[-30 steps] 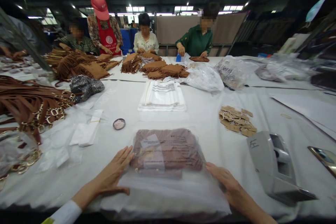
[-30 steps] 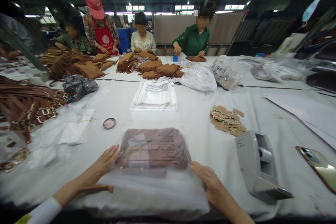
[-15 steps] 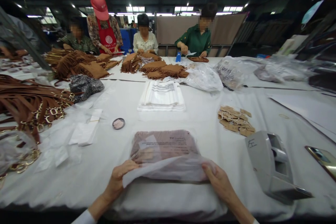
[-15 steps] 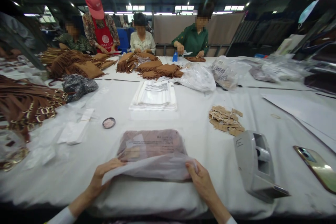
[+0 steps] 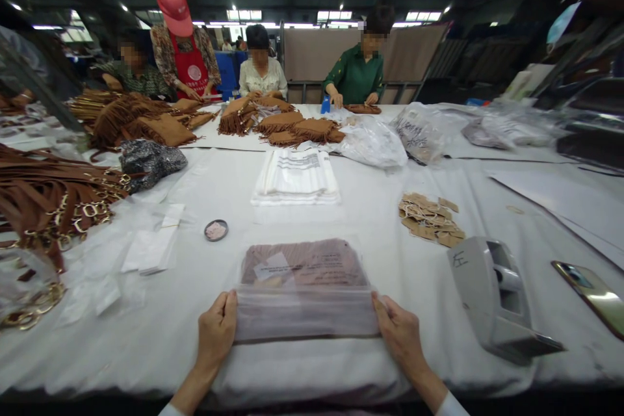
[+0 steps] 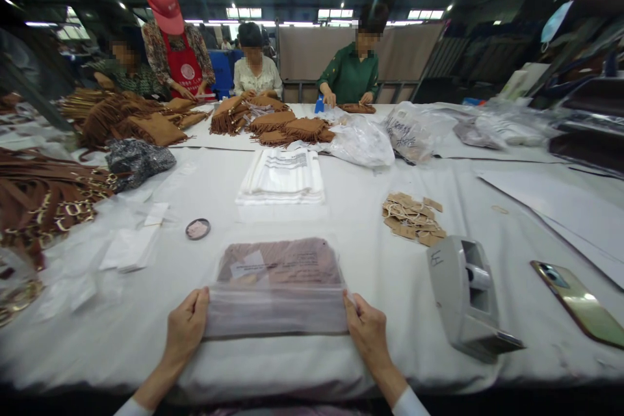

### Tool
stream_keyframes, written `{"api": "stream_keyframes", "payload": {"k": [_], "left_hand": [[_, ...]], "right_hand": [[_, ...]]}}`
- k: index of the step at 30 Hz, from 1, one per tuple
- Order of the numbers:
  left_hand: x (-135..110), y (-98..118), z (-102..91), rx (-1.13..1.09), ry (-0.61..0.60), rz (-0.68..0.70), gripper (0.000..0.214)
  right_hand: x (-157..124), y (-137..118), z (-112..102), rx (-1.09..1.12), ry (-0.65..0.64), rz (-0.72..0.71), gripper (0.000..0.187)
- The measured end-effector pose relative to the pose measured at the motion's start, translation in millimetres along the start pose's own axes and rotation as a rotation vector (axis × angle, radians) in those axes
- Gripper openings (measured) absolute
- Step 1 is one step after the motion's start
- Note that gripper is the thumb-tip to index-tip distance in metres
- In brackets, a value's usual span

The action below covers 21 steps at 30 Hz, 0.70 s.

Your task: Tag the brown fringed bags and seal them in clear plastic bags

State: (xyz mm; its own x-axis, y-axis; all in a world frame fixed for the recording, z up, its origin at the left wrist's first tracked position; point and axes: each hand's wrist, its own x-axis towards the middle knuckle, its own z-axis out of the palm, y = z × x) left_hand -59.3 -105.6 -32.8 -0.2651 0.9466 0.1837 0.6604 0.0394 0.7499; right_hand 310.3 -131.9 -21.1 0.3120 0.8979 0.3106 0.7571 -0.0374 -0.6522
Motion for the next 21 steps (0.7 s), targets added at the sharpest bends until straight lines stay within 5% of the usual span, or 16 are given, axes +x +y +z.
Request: {"api": "stream_keyframes", "payload": {"k": [10,15,21], "left_hand": [[4.3,-25.5,-2.3,0.584,-0.13,0.307,0.032],[6.8,-27.7,-7.4,0.603,-0.188,0.342,0.023],[3.5,-33.5,-11.4,0.537,-0.105,0.346,0.025]], "right_hand": [[10.2,-5.9,7.7,-0.186,-0.09,-0.021,0.044],[13.1,-8.0,6.1,-0.193,-0.05,0.048,0.037],[4.7,-9.8,4.2,-0.246,-0.042,-0.011,0.049]]}}
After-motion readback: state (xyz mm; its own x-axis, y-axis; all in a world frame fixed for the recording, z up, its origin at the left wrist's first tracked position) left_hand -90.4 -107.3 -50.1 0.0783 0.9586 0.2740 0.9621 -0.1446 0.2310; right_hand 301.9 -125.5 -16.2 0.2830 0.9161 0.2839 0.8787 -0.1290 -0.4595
